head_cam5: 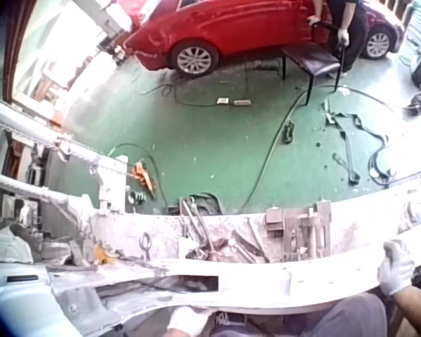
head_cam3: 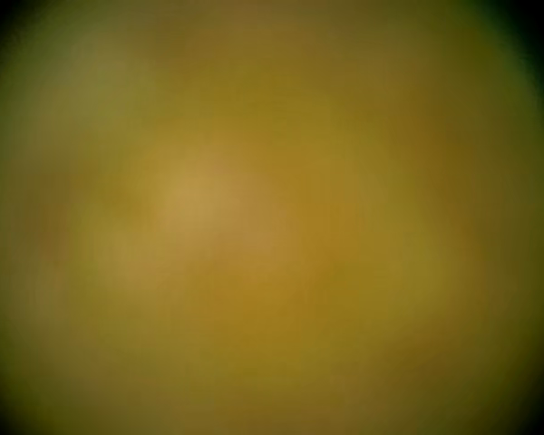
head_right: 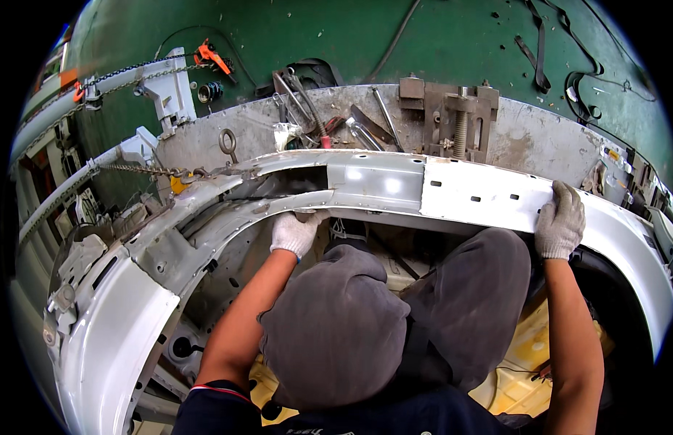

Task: The person sits inside a vehicle's footwell and uses a hammer and metal dolly to shape and align a white metal panel along the car's frame. They repeatedly strike the panel to adjust its curvature and fit.

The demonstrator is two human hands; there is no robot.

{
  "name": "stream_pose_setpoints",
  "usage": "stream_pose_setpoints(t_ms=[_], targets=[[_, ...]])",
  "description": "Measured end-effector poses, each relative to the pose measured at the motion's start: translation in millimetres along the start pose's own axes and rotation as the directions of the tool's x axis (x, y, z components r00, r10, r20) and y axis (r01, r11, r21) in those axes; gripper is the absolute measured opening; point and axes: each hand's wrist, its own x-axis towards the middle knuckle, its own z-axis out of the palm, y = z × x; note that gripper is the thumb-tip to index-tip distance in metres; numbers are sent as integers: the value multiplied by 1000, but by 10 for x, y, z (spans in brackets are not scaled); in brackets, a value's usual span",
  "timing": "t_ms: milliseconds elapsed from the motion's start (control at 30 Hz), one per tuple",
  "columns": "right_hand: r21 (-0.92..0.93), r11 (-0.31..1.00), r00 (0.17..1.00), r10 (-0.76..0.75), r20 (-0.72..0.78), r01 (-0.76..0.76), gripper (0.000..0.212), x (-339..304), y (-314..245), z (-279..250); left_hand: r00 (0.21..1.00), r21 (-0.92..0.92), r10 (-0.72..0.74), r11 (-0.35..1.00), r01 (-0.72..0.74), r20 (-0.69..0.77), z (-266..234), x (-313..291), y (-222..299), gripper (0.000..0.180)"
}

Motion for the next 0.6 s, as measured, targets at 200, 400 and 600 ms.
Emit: stream_pose_setpoints(t_ms=[200, 400, 600], targets=[[36, 999, 1000, 10, 26, -11, 41, 38, -71, -44, 996, 128, 29, 992, -17, -90, -30, 25, -45, 56], [-1, 999, 999, 35, 11, -35, 39, 21, -45, -31, 987, 212, 29, 977, 5, -159, -90, -140, 231, 64], [-7, 1000, 1000, 2, -23, -2, 38, 27, -24, 2, 980, 278, -18, 958, 74, -199, -57, -72, 112, 64]])
